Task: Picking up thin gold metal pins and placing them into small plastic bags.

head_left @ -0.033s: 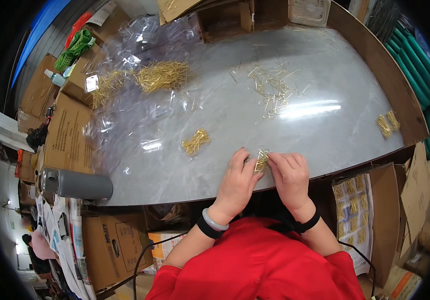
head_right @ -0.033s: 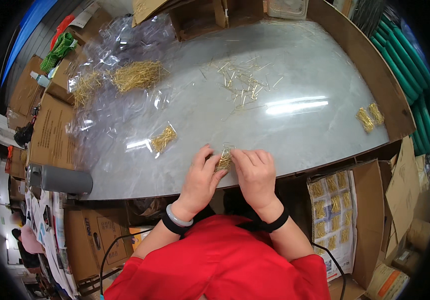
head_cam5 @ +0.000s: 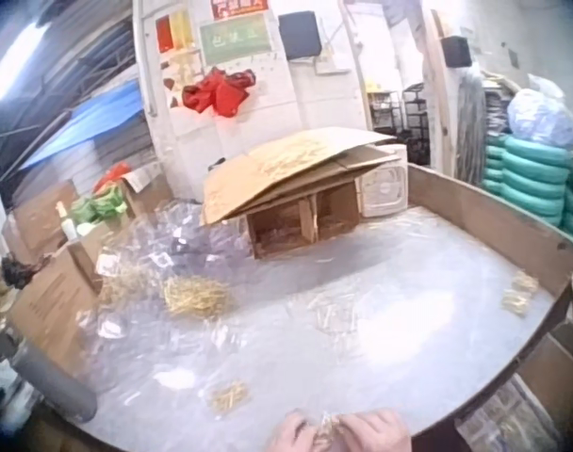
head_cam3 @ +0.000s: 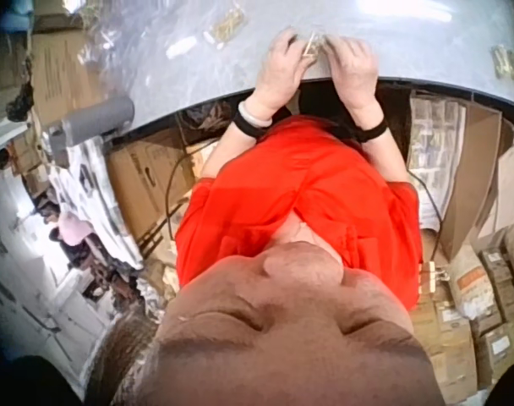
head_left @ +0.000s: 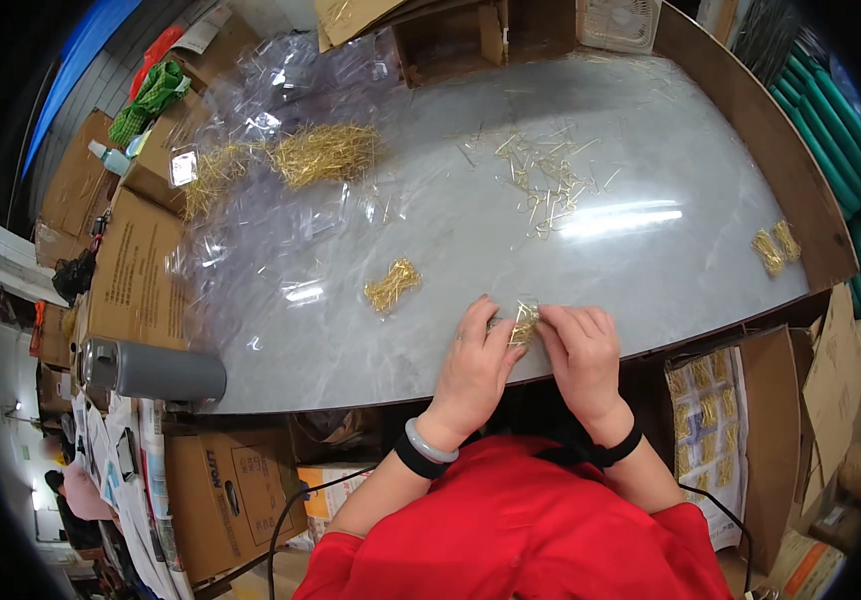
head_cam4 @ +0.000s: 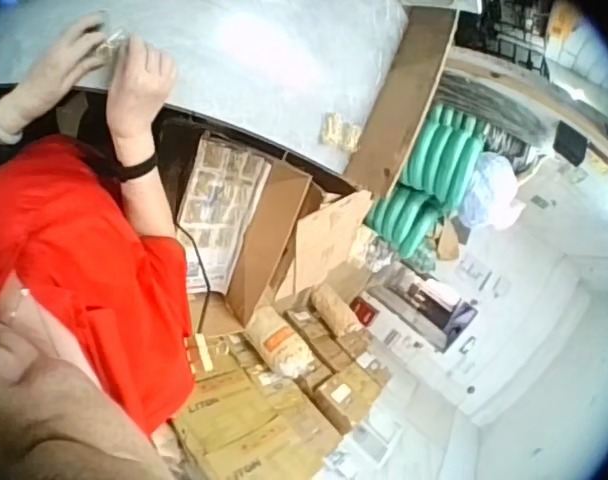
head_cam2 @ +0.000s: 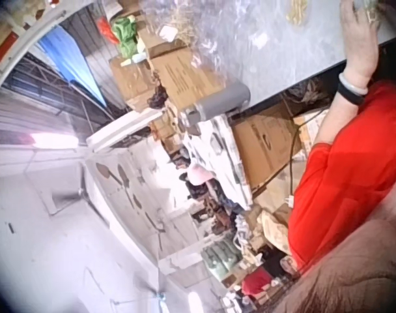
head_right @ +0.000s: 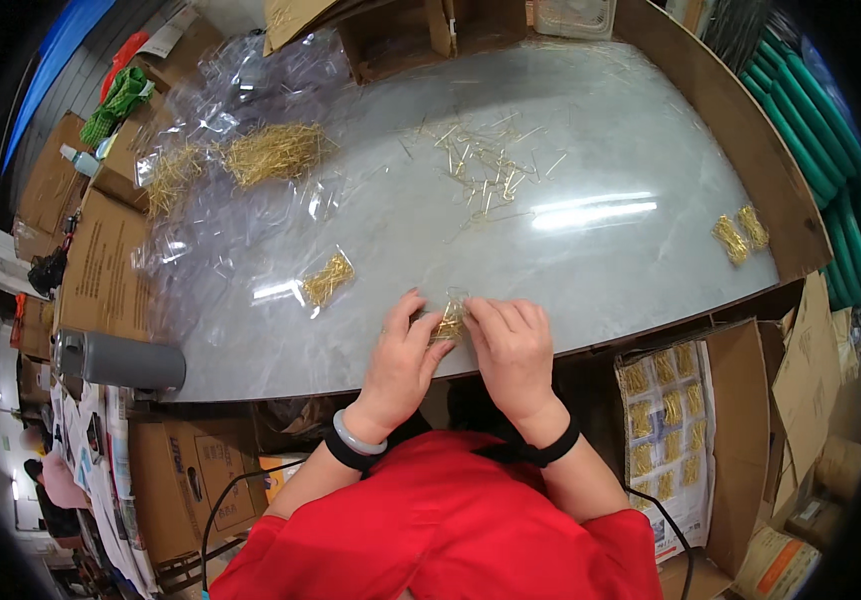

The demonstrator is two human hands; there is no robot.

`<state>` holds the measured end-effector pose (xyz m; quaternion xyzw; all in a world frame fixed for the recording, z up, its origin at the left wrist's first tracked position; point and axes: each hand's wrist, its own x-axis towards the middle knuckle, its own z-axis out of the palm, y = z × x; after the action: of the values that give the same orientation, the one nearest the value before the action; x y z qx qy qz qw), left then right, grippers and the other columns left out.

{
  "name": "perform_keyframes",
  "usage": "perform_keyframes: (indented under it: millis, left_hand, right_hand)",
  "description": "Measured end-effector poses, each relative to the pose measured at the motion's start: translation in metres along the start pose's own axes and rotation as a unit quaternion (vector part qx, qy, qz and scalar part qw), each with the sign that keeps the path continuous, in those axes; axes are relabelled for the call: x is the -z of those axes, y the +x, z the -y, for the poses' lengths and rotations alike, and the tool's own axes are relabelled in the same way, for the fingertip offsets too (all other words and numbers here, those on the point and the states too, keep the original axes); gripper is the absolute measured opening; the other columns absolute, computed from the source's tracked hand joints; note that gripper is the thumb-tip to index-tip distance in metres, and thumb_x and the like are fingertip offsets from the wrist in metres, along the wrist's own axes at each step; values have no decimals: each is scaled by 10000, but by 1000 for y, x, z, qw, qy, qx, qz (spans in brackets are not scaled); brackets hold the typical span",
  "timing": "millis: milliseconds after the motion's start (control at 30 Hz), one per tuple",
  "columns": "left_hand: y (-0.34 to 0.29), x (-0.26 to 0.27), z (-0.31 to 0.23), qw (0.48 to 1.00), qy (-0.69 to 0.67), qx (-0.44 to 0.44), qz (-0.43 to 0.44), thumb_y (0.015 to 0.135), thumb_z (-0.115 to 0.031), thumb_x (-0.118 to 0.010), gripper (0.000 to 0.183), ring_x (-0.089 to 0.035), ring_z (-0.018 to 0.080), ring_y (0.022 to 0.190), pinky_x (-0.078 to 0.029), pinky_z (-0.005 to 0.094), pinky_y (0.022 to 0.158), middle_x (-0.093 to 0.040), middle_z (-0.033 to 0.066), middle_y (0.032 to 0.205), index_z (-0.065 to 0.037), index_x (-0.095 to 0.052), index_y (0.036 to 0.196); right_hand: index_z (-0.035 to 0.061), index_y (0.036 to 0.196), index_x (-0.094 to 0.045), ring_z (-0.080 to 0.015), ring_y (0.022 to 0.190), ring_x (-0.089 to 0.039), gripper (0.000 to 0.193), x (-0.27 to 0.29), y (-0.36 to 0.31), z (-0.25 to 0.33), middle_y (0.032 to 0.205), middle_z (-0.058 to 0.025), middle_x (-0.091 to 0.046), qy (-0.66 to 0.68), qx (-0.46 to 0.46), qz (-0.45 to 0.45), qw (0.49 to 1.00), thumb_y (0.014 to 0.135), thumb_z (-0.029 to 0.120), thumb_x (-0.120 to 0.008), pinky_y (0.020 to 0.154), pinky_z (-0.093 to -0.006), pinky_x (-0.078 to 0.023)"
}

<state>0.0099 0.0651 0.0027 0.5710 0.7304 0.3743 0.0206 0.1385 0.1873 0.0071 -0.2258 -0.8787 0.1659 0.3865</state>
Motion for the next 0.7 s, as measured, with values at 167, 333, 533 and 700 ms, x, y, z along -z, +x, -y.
perform_keyframes:
  millis: [167,333,533,700]
  left_hand:
    - [-1,2,3,1000,1,-8,0,896,-78,-731,324,-506,454,1292,-464,500,1030,-519,223,1318,-3,-613,1188]
    - [0,5,7,999,10,-35,25,903,-72,-715,421,-462,451,1362,-406,504,1121,-501,222,1408,1,-557,1286]
    - [6,7,8,998,-1,-42,51,935,-91,-682,556,-428,449,1400,-378,497,1158,-458,225,1492,19,-448,1428]
    - [2,6,9,999,-12,-11,51,935,-101,-688,584,-405,453,1416,-365,488,1170,-445,251,1491,36,-434,1442]
  right_hand:
    - [77,1144,-688,-282,903,-627,348,15,1,-8,993,-47,-711,42,9,42,998,801,21,-711,848,-404,-484]
    - [61,1129,-694,-291,907,-632,307,16,14,-23,995,-90,-710,80,59,134,986,828,3,-672,833,-397,-501]
    - [63,1057,-707,-298,947,-610,241,14,13,-9,990,-84,-681,59,-38,28,997,818,54,-738,822,-408,-488]
    - [88,1014,-716,-281,973,-577,210,25,4,-6,977,-47,-643,-12,-43,54,997,811,83,-769,876,-416,-442]
